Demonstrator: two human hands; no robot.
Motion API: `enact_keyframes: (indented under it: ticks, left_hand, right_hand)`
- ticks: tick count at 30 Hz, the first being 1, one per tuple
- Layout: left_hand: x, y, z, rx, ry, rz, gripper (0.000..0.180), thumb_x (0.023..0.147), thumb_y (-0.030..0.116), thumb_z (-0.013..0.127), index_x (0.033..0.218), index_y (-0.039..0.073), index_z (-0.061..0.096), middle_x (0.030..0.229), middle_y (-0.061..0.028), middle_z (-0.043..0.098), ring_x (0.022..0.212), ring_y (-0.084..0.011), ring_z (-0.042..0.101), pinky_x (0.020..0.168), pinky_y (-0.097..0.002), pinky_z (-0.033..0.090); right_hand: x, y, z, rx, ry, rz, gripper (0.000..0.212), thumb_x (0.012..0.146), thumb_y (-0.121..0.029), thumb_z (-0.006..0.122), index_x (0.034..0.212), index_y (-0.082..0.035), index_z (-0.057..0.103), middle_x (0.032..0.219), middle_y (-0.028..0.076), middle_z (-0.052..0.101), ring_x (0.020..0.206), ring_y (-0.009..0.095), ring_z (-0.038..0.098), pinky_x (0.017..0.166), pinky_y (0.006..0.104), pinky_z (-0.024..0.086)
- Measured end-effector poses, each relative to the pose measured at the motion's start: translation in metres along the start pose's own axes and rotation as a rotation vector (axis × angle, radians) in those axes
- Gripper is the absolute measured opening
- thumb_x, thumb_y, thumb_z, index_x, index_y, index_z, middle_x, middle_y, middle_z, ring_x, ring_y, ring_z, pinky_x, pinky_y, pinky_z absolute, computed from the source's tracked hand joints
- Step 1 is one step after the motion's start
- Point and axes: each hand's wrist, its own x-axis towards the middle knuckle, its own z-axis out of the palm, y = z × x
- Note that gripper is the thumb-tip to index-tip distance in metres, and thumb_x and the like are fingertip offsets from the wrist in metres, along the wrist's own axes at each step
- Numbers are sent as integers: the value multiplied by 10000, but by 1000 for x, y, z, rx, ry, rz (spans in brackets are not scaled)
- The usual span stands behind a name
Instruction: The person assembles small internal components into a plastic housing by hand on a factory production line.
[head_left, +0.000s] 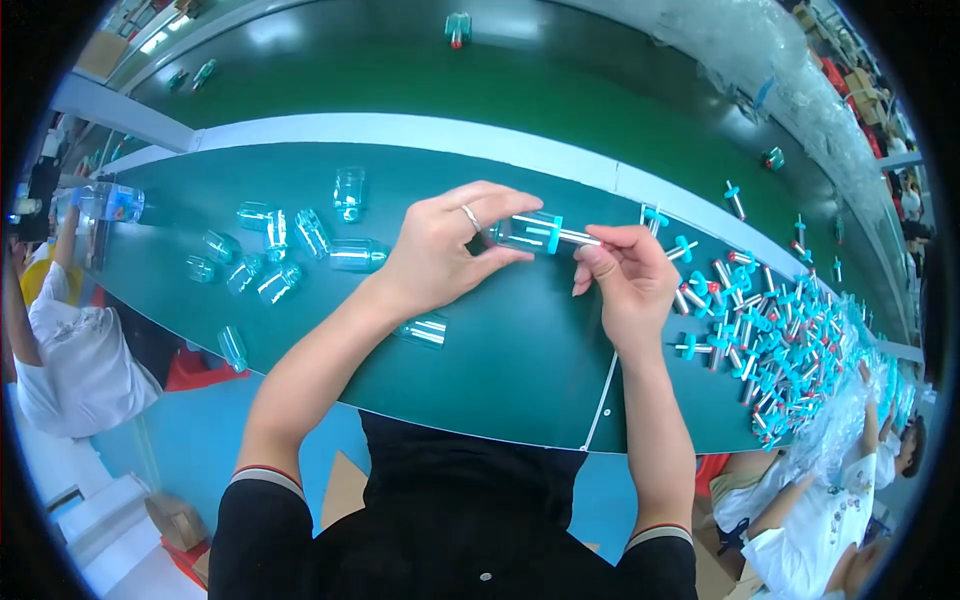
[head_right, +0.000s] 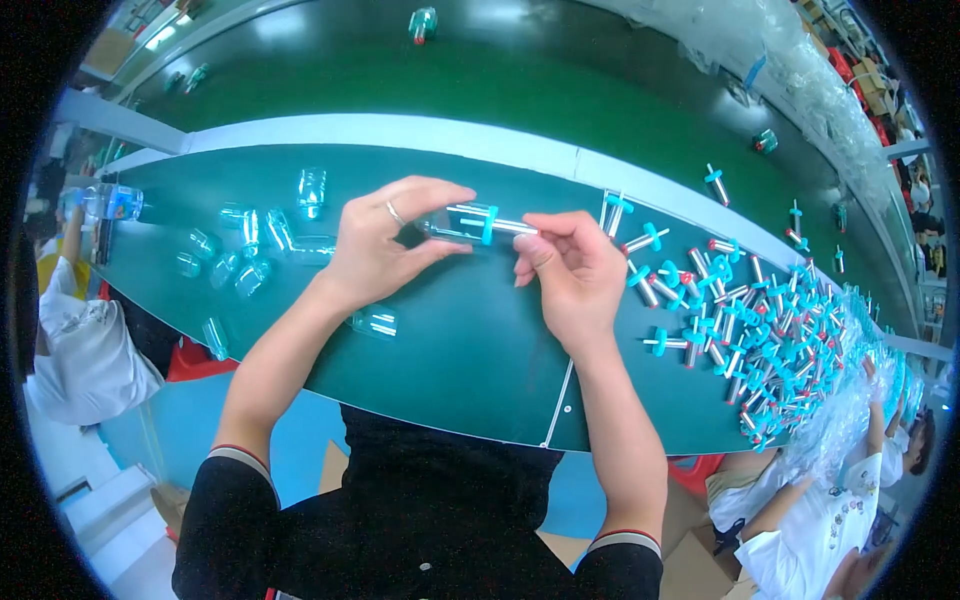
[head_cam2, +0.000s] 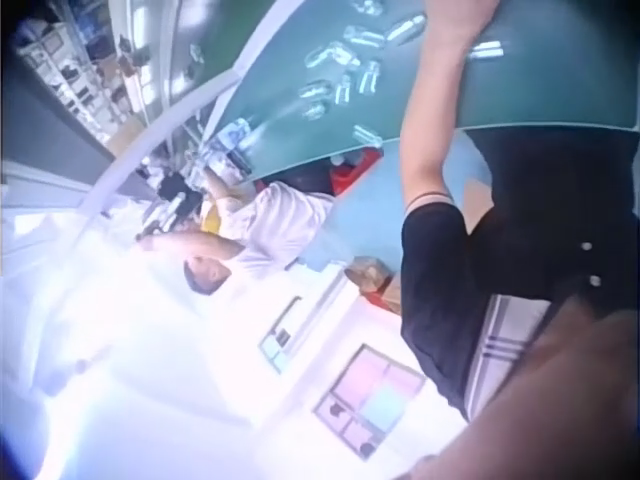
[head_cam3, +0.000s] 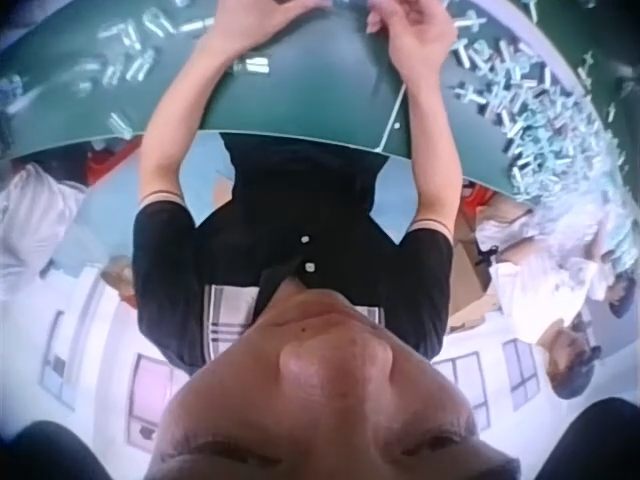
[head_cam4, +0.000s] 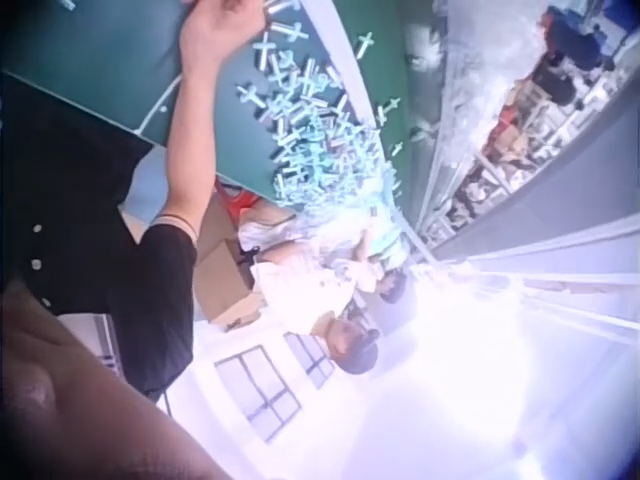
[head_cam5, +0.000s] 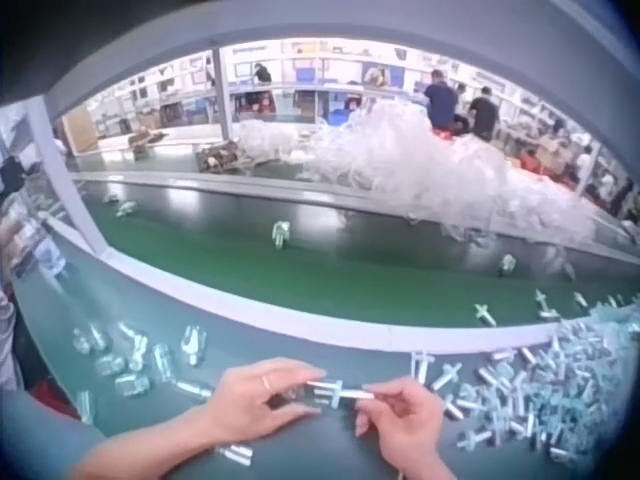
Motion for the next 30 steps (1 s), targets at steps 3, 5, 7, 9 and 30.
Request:
enact_keyframes:
  ticks: [3,5,7,9,30]
  left_hand:
    - [1,6,-2,-120,-72,-153,494,741,18,881,1210,59,731,1135,-124,746,1003,-226,729,852,-318,584]
    - [-4,4,2,-154,-56,-174,494,749,7,876,1219,49,728,1140,-129,744,1011,-212,723,858,-315,581]
    - [-10,-1,10,-185,-33,-191,494,758,-4,870,1227,40,724,1145,-133,742,1019,-197,717,865,-312,577]
    - [-13,-7,17,-458,78,-247,451,746,58,878,1180,65,755,1067,-112,760,836,-189,722,703,-282,579]
    - [-16,7,11,-267,-47,-144,506,731,-20,889,1213,9,739,1155,-152,739,1044,-207,709,904,-318,579]
  right_hand:
    - [0,-2,0,73,21,-23,134,963,59,664,1097,50,665,839,88,690,690,118,661,599,243,547]
    - [-2,-3,1,-52,39,-34,126,956,60,673,1081,46,679,828,79,692,680,106,656,587,232,536]
    - [-3,-5,1,-178,52,-53,118,948,60,682,1064,42,694,817,69,693,670,94,651,576,221,526]
    - [-4,-9,2,-259,48,-44,102,932,62,699,1028,33,715,801,51,696,649,74,641,556,204,506]
    - [-19,-9,14,-413,42,-254,118,880,111,708,981,51,715,883,137,747,631,112,678,536,228,531]
